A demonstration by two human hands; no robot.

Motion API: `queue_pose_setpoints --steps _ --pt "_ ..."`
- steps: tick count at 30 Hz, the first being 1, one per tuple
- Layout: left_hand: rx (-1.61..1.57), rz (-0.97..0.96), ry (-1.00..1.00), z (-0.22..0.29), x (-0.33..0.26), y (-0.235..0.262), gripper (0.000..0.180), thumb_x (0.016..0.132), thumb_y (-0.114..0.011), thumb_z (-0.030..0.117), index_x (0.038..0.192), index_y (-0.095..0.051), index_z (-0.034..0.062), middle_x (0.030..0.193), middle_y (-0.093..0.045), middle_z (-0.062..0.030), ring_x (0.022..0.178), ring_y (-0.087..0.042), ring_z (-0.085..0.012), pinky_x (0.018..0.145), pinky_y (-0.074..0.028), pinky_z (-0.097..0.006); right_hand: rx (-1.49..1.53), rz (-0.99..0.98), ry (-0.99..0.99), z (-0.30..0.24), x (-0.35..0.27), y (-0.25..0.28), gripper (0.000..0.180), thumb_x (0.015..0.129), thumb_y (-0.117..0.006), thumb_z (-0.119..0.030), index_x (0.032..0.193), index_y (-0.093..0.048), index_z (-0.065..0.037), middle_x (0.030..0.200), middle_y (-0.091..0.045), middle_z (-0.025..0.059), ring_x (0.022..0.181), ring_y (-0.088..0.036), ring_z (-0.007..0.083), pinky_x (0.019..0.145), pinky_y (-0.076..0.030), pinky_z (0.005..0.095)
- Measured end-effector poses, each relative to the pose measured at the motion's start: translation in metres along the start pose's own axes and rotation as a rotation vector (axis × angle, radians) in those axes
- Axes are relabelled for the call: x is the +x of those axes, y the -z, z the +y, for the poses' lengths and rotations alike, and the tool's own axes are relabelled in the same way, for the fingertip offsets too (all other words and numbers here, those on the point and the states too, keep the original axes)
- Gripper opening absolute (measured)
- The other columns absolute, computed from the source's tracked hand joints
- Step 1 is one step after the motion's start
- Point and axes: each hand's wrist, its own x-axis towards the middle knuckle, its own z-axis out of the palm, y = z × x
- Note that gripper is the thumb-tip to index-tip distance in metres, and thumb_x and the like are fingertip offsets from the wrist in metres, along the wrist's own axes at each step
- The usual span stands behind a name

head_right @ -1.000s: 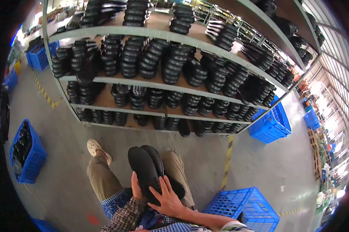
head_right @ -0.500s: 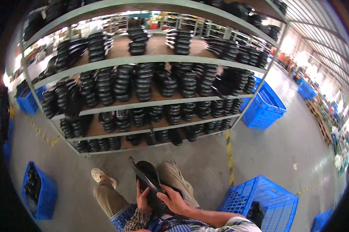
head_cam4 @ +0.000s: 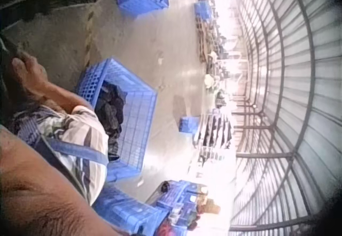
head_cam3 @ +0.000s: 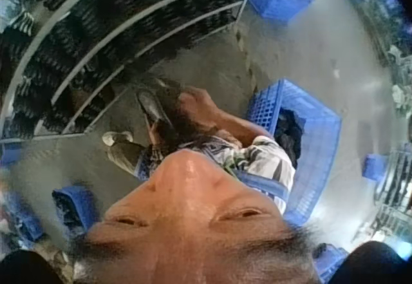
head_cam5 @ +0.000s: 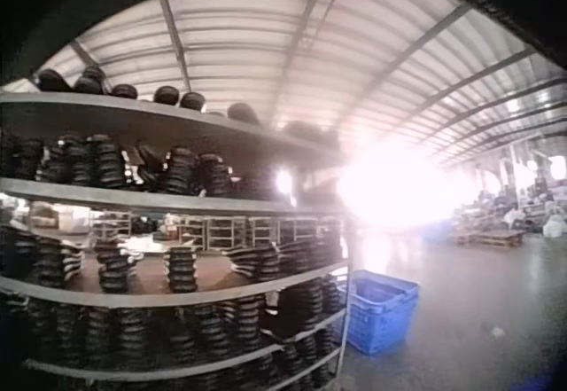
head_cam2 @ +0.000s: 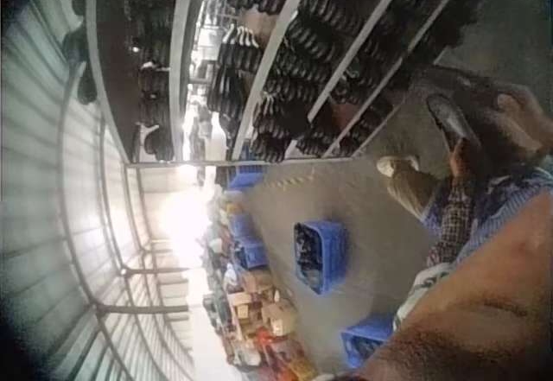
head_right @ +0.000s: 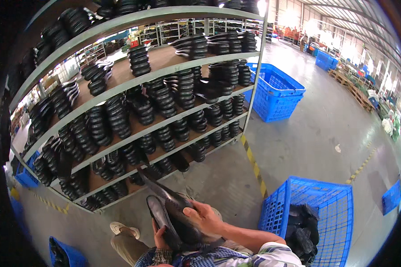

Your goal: The person is sorting and organizing shoe soles and uppers from blue bins onto warehouse shelving.

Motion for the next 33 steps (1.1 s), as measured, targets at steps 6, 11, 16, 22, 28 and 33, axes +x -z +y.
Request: queue_pose_setpoints --steps 6,11,16,22,28,33 --pt "0.165 -0.007 0.034 -0.002 0.003 -0.008 0.076 0.080 -0.060 0.009 0.150 -0.028 0.0124 0.130 -0.052 -0.0110 0.105 -0.058 -0.0267 0.088 -0.051 -0.037 -0.062 0.318 0.347 -0.044 0.028 0.076 0.041 0.095 -0.060 -0.020 0.128 -0.053 0.003 0.094 -0.055 -0.0028 0.083 -0.046 0.0055 0.073 -0.040 0.0214" --pt "0.219 -0.039 0.161 0.003 0.001 -0.017 0.072 0.078 -0.063 0.009 0.144 -0.036 0.0107 0.117 -0.058 -0.0098 0.097 -0.061 -0.0260 0.082 -0.054 -0.037 -0.499 0.657 0.843 -0.138 0.105 0.153 0.041 0.094 -0.060 -0.017 0.128 -0.052 0.005 0.102 -0.059 0.0057 0.087 -0.051 0.0109 0.076 -0.043 0.0254" --pt "0.159 -0.070 0.200 0.000 0.007 -0.022 0.066 0.079 -0.063 0.008 0.141 -0.040 0.0095 0.115 -0.060 -0.0108 0.098 -0.062 -0.0265 0.083 -0.054 -0.038 -0.639 0.744 1.020 -0.211 0.234 0.233 0.030 0.093 -0.062 -0.022 0.112 -0.060 0.002 0.093 -0.063 0.0162 0.084 -0.060 0.0268 0.076 -0.047 0.0355" --pt "0.120 0.019 0.223 -0.005 0.012 -0.010 0.061 0.081 -0.063 0.006 0.138 -0.043 0.0087 0.114 -0.061 -0.0108 0.099 -0.062 -0.0267 0.085 -0.054 -0.040 -0.856 0.719 1.023 -0.271 0.364 0.265 0.032 0.089 -0.066 -0.029 0.089 -0.062 0.003 0.078 -0.060 0.0238 0.074 -0.058 0.0426 0.065 -0.045 0.0449" --pt "0.168 0.065 0.258 -0.009 0.023 -0.001 0.060 0.081 -0.063 0.004 0.138 -0.043 0.0081 0.114 -0.062 -0.0112 0.100 -0.062 -0.0276 0.087 -0.053 -0.041 -1.446 0.892 0.841 -0.288 0.432 0.294 0.033 0.084 -0.070 -0.037 0.104 -0.072 -0.010 0.110 -0.059 0.0164 0.107 -0.055 0.0359 0.090 -0.047 0.0460" --pt "0.166 0.151 0.332 -0.002 0.017 -0.031 0.058 0.080 -0.063 0.003 0.135 -0.045 0.0078 0.109 -0.063 -0.0094 0.096 -0.063 -0.0254 0.085 -0.054 -0.040 -1.328 0.936 0.668 -0.276 0.438 0.285 0.034 0.085 -0.070 -0.032 0.110 -0.068 -0.010 0.116 -0.051 0.0187 0.098 -0.063 0.0377 0.083 -0.053 0.0448"
